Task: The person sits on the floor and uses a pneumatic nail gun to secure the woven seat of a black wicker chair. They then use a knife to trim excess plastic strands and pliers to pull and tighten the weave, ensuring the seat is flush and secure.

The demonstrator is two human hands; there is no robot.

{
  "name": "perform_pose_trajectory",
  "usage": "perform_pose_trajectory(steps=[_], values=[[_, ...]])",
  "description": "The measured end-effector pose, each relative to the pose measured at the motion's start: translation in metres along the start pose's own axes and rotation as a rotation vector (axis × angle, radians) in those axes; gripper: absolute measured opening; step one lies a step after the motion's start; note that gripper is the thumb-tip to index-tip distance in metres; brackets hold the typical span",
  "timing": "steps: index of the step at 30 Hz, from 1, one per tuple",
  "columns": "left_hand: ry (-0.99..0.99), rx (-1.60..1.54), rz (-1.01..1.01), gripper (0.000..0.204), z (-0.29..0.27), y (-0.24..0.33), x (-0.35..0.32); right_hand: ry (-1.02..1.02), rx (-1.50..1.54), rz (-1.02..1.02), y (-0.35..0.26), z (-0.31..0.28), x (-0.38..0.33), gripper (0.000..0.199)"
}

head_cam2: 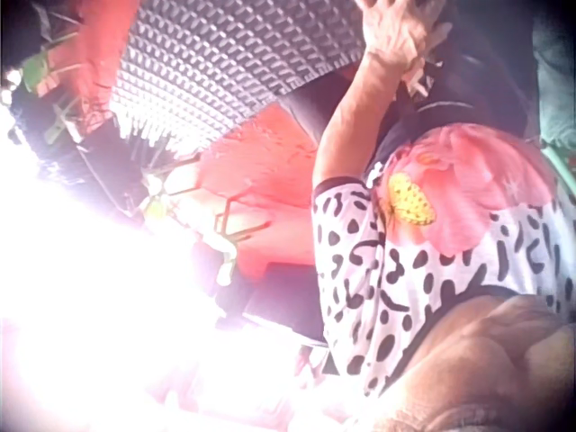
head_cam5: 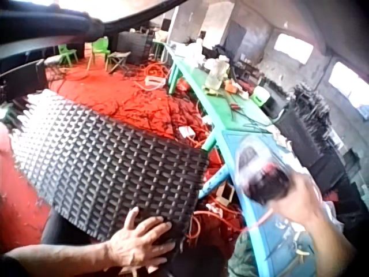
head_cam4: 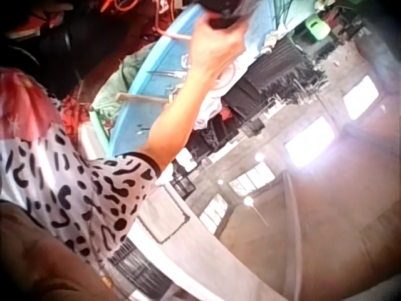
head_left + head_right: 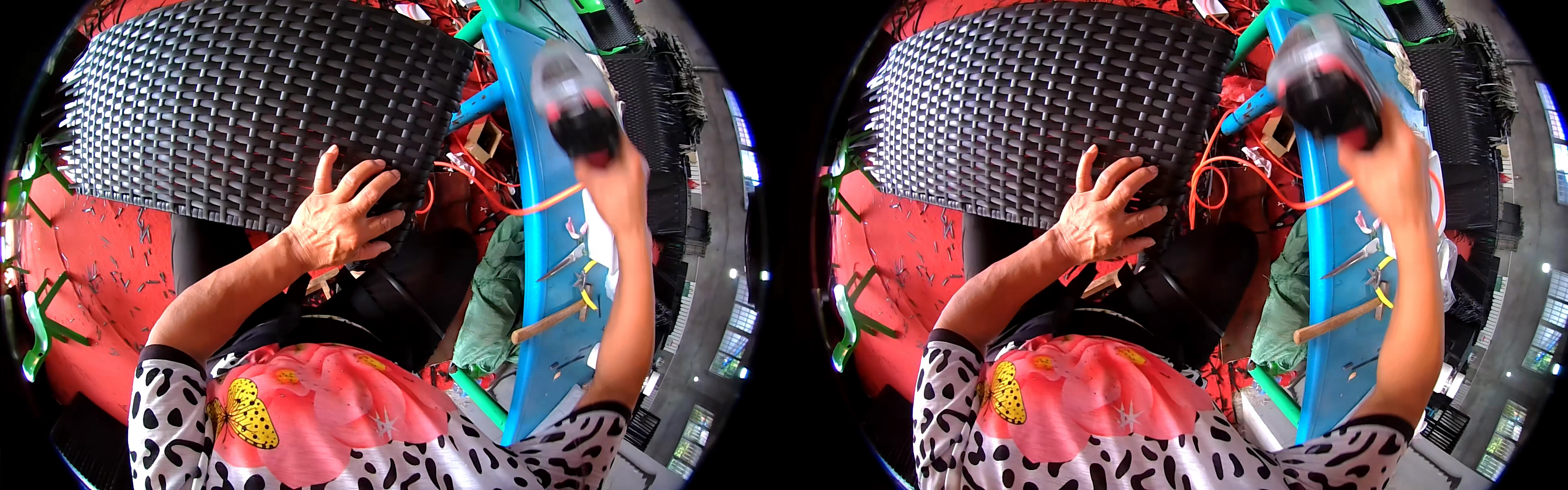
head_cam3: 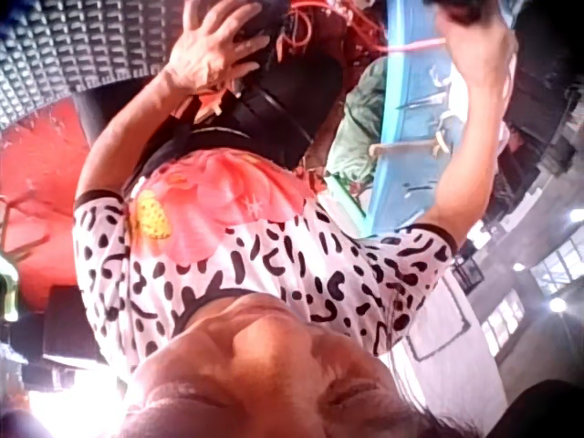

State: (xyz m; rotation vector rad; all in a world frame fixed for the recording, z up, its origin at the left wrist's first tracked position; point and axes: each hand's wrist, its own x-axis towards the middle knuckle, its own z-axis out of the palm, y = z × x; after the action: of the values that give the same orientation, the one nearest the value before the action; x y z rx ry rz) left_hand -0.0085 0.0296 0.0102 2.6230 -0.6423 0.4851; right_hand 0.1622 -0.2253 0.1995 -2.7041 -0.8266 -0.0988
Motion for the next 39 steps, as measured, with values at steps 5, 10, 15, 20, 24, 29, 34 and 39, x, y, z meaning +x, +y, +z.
perform_pose_trajectory(steps=[5, 10, 15, 20, 24, 29, 34, 39], values=[[0.017, -0.015, 0.005, 0.042, 0.001, 0.001, -0.002, -0.303, 0.226, -0.047, -0.035, -0.006, -0.119, 0.057], [0.022, -0.038, -0.010, 0.041, 0.002, 0.001, -0.003, -0.435, 0.237, -0.087, -0.066, 0.032, -0.161, 0.064], [0.025, -0.049, -0.032, 0.041, 0.002, 0.001, -0.004, -0.414, 0.228, -0.107, -0.062, 0.049, -0.169, 0.062], [0.031, -0.065, -0.050, 0.044, 0.004, 0.001, -0.004, -0.593, 0.283, 0.024, -0.057, 0.053, -0.161, 0.086], [0.029, -0.067, -0.059, 0.045, 0.003, 0.002, -0.003, -0.505, 0.291, -0.059, -0.057, 0.056, -0.160, 0.075], [0.030, -0.070, -0.058, 0.046, 0.004, 0.001, -0.005, -0.452, 0.284, -0.102, -0.065, 0.059, -0.151, 0.061], [0.030, -0.087, -0.058, 0.047, 0.004, 0.001, -0.004, -0.471, 0.274, -0.082, -0.062, 0.061, -0.149, 0.062], [0.035, -0.094, -0.059, 0.048, 0.005, 0.000, -0.006, -0.488, 0.273, -0.073, -0.061, 0.063, -0.146, 0.063]])
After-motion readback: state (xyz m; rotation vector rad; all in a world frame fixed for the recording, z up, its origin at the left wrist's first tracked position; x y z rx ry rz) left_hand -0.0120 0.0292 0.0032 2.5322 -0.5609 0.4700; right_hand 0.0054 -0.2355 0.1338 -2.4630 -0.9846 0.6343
